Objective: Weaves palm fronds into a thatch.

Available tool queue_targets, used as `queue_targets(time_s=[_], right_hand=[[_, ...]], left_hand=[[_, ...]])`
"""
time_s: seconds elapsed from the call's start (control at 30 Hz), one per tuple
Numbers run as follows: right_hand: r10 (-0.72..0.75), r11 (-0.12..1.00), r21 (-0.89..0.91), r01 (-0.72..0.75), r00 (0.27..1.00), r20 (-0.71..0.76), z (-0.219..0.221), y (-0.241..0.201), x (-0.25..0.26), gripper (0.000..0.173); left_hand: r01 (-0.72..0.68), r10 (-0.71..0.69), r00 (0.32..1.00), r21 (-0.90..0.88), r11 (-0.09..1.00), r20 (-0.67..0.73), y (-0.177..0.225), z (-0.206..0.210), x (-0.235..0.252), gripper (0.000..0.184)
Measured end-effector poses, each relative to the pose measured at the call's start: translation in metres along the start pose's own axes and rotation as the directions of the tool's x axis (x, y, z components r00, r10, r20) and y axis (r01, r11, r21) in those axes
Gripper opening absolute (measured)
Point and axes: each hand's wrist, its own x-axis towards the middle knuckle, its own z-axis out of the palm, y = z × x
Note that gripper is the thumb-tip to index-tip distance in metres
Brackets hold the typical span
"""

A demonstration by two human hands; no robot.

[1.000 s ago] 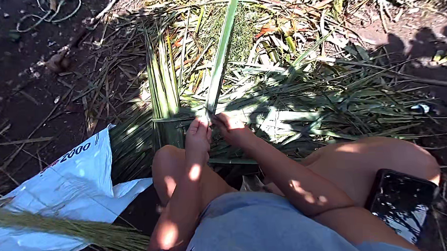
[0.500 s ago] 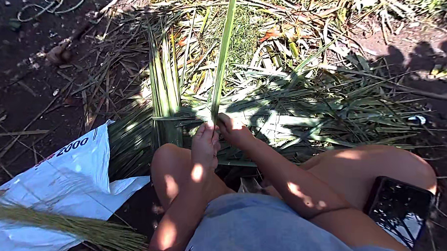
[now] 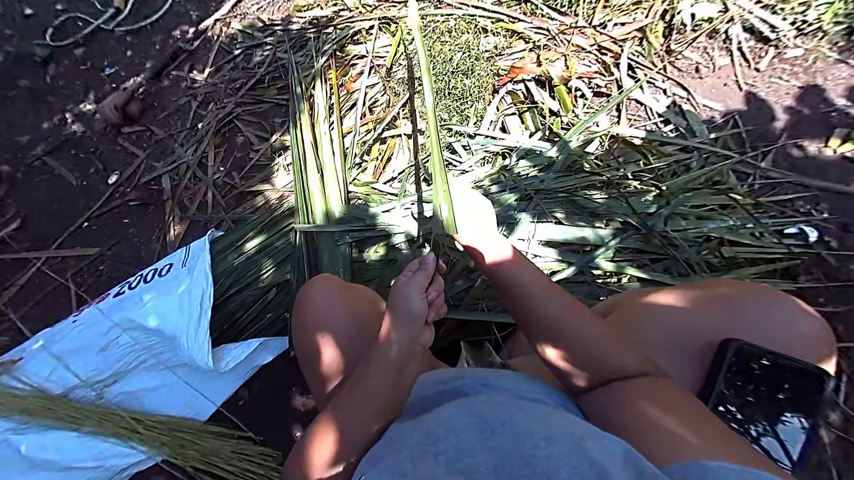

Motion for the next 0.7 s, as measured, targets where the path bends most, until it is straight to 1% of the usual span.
queue_targets(time_s=[0.03, 0.07, 0.1, 0.13, 0.17, 0.2, 0.23, 0.27, 0.33, 0.4, 0.47, 0.5, 0.53, 0.6, 0.63, 0.67, 0.7], right_hand=[[-0.026, 0.998, 0.048, 0.026, 1.000, -0.004, -0.003, 0.008, 0.007, 0.037], [-0.060, 0.988, 0.142, 0.055, 0.998, 0.031, -0.005, 0.017, 0.014, 0.035], [-0.124, 0.947, 0.310, 0.089, 0.988, 0.096, -0.008, 0.028, 0.020, 0.030], [-0.208, 0.837, 0.540, 0.086, 0.963, 0.169, -0.009, 0.038, 0.023, 0.024], [-0.271, 0.650, 0.760, -0.013, 0.930, 0.248, -0.010, 0.044, 0.023, 0.023], [-0.324, 0.435, 0.887, -0.153, 0.893, 0.312, -0.010, 0.051, 0.022, 0.029], [-0.345, 0.305, 0.919, -0.249, 0.871, 0.351, -0.010, 0.055, 0.022, 0.032], [-0.339, 0.243, 0.917, -0.316, 0.858, 0.385, -0.011, 0.060, 0.024, 0.031], [-0.327, 0.189, 0.921, -0.339, 0.863, 0.385, -0.013, 0.073, 0.031, 0.034], [-0.256, 0.140, 0.936, -0.321, 0.902, 0.348, -0.027, 0.083, 0.042, 0.028], [-0.113, 0.086, 0.955, -0.285, 0.949, 0.293, -0.049, 0.094, 0.054, 0.024], [-0.023, 0.061, 0.958, -0.280, 0.959, 0.282, -0.064, 0.100, 0.060, 0.022], [0.047, 0.038, 0.960, -0.278, 0.960, 0.276, -0.080, 0.107, 0.066, 0.020], [0.154, 0.019, 0.967, -0.255, 0.956, 0.250, -0.113, 0.119, 0.073, 0.019], [0.213, 0.015, 0.976, -0.219, 0.954, 0.211, -0.127, 0.124, 0.074, 0.017], [0.239, 0.023, 0.982, -0.187, 0.955, 0.177, -0.142, 0.132, 0.076, 0.014], [0.266, 0.061, 0.983, -0.174, 0.952, 0.152, -0.157, 0.142, 0.077, 0.014]], left_hand=[[0.010, -0.010, 1.000, 0.011, 1.000, 0.003, 0.000, -0.002, -0.001, 0.029], [0.016, -0.016, 1.000, 0.022, 1.000, 0.003, 0.000, -0.005, 0.000, 0.030], [0.021, -0.021, 1.000, 0.039, 0.999, 0.000, 0.000, -0.009, 0.001, 0.030], [0.030, -0.030, 1.000, 0.071, 0.997, -0.003, 0.001, -0.015, 0.003, 0.031], [0.048, -0.050, 0.999, 0.120, 0.992, 0.006, 0.003, -0.021, 0.006, 0.031], [0.070, -0.077, 0.997, 0.188, 0.980, 0.030, 0.006, -0.028, 0.008, 0.031], [0.085, -0.105, 0.993, 0.262, 0.961, 0.061, 0.010, -0.034, 0.010, 0.031], [0.092, -0.125, 0.988, 0.318, 0.944, 0.085, 0.014, -0.040, 0.011, 0.031], [0.083, -0.142, 0.982, 0.392, 0.916, 0.125, 0.021, -0.056, 0.009, 0.029], [0.049, -0.128, 0.982, 0.469, 0.882, 0.138, 0.033, -0.073, 0.004, 0.027], [0.025, -0.091, 0.992, 0.560, 0.828, 0.091, 0.053, -0.092, -0.002, 0.027], [0.012, -0.073, 0.994, 0.588, 0.809, 0.081, 0.063, -0.106, -0.004, 0.027], [-0.010, -0.064, 0.993, 0.607, 0.795, 0.099, 0.073, -0.121, -0.006, 0.027], [-0.062, -0.029, 0.990, 0.606, 0.793, 0.139, 0.090, -0.153, -0.006, 0.027], [-0.082, -0.013, 0.988, 0.610, 0.788, 0.151, 0.097, -0.169, -0.005, 0.026], [-0.100, 0.012, 0.990, 0.624, 0.775, 0.144, 0.104, -0.184, -0.004, 0.026], [-0.114, 0.046, 0.992, 0.644, 0.757, 0.121, 0.110, -0.196, -0.002, 0.026]])
